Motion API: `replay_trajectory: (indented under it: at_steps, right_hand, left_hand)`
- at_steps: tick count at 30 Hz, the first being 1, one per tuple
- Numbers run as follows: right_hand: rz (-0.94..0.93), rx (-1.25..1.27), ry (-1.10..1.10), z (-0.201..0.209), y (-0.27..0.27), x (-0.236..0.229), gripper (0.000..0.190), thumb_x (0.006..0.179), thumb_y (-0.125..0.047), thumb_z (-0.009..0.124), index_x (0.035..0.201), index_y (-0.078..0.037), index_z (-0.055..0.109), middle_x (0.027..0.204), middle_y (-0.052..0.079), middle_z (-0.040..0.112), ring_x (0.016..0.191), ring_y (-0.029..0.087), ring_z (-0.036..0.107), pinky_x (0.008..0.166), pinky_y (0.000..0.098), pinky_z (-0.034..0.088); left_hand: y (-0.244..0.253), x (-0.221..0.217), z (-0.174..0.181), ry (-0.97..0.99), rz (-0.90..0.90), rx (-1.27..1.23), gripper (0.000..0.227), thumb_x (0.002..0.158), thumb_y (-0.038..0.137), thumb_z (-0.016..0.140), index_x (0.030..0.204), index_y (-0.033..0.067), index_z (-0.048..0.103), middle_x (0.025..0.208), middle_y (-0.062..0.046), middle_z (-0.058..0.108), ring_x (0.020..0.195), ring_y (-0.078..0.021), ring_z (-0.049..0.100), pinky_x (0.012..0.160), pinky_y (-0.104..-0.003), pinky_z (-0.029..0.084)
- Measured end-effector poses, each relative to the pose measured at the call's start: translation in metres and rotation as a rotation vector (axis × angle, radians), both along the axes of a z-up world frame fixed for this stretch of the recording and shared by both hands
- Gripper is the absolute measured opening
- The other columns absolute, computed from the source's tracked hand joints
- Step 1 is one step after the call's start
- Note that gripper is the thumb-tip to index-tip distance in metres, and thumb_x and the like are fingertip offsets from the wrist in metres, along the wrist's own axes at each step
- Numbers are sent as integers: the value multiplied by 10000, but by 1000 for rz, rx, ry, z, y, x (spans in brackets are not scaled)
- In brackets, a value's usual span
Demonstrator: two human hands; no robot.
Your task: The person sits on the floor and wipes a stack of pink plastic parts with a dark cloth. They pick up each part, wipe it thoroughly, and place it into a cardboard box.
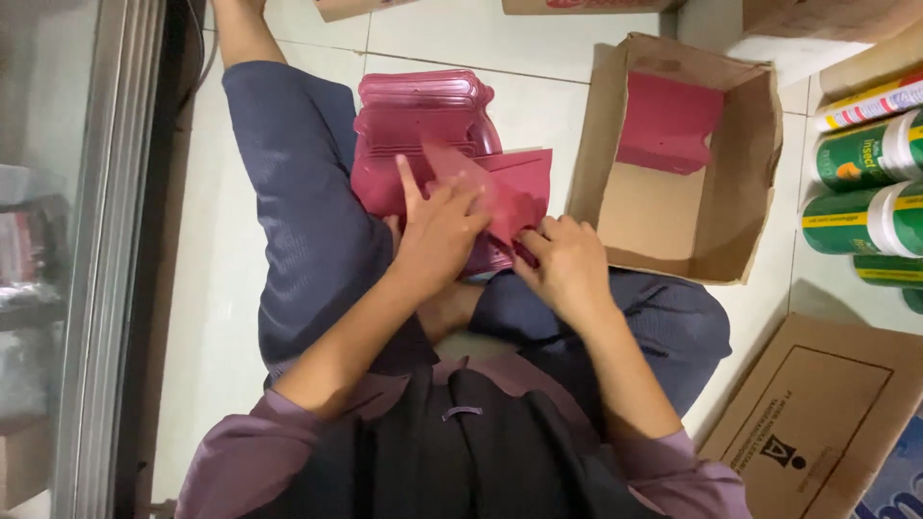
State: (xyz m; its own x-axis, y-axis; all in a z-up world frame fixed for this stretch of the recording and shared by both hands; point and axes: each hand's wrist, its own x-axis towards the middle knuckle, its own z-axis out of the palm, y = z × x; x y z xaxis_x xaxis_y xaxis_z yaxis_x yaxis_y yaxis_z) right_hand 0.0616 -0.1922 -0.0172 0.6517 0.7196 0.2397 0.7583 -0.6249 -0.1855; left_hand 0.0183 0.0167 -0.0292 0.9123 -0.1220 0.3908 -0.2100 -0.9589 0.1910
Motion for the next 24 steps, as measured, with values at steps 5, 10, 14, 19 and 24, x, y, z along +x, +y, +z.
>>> replay_trajectory:
  at_steps: [5,10,14,19,24]
  right_hand:
    - [-155,204,-85,-3,11,-11,201,787,-336,822,872,-180,727,770,-19,575,731,216,585,664,366,452]
    - [-57,278,-170,0,36,-42,258,754,-344,845,891,-177,703,763,20,543,729,263,577,633,428,432]
    - [31,515,211,34,56,-50,198,821,-257,843,976,-164,760,857,30,644,799,250,636,749,376,490]
    - [-234,955,487,52,53,-37,334,1106,-296,489,1278,-70,666,1117,128,664,1067,250,617,994,393,447]
    - [123,436,74,28,83,-72,481,1080,-321,453,1495,-92,534,1568,125,485,1451,359,453,1215,532,274]
  left_hand:
    - [-15,-22,21,-223,247,-340,662,903,401,784,1437,173,467,1653,-222,215,1542,-429,200,1124,-793,46]
    - [-21,-24,20,348,253,-1504,1198,806,365,878,1648,241,35,1614,-336,228,1470,-504,326,1210,-640,213]
    - [-24,-24,22,248,354,-1595,1045,875,349,756,1644,215,61,1642,-271,200,1489,-426,302,1224,-552,220]
    - [-39,-40,26,147,503,-1720,855,964,326,600,1639,181,95,1678,-188,164,1514,-326,271,1242,-440,227]
    - [-45,-45,35,-6,693,-1867,623,1083,292,392,1631,138,141,1727,-79,113,1547,-195,226,1266,-290,234]
